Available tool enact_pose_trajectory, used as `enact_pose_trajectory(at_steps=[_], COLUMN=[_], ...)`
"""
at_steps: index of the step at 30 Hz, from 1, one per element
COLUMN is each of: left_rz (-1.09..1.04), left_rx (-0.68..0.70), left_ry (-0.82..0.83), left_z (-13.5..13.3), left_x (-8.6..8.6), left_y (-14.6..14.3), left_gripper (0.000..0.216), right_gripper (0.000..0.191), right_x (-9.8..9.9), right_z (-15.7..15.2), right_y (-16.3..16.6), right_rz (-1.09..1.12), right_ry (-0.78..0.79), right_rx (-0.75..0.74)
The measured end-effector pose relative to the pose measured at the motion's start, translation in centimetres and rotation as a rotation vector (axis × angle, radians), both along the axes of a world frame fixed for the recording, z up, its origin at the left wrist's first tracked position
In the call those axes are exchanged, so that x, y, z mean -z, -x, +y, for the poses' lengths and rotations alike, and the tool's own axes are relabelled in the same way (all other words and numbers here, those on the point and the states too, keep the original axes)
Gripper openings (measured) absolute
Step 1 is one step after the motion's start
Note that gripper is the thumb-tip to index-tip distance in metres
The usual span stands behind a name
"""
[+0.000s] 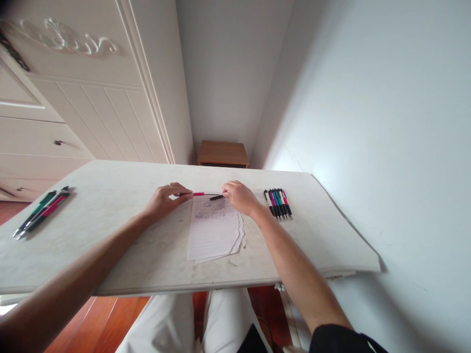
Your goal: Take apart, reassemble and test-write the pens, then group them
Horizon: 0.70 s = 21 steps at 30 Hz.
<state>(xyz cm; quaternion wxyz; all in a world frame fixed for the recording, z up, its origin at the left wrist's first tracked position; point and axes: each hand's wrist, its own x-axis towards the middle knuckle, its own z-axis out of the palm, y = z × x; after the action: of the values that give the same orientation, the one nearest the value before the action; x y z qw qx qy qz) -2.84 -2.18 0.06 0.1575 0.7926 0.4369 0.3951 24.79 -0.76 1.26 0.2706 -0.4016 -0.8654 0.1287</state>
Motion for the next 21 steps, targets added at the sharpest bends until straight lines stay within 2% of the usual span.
enact_pose_trajectory(at_steps=[9,21], left_rz=[-0.009,-0.029], left_rx=[-0.016,-0.014], left_ry=[-0.02,0.025], left_z=[0.02,0.01], left_x=[-0.02,-0.02], left_y=[0.02,0.02], left_gripper=[0.026,0.027], right_gripper=[0.016,0.015], right_x=[0.41,0.3], right_z=[0.03,0.11], right_y=[0.09,0.02], right_rz=[-0.057,-0.011], right_ry=[-0.03,0.018], right_rx=[0.008,0.035])
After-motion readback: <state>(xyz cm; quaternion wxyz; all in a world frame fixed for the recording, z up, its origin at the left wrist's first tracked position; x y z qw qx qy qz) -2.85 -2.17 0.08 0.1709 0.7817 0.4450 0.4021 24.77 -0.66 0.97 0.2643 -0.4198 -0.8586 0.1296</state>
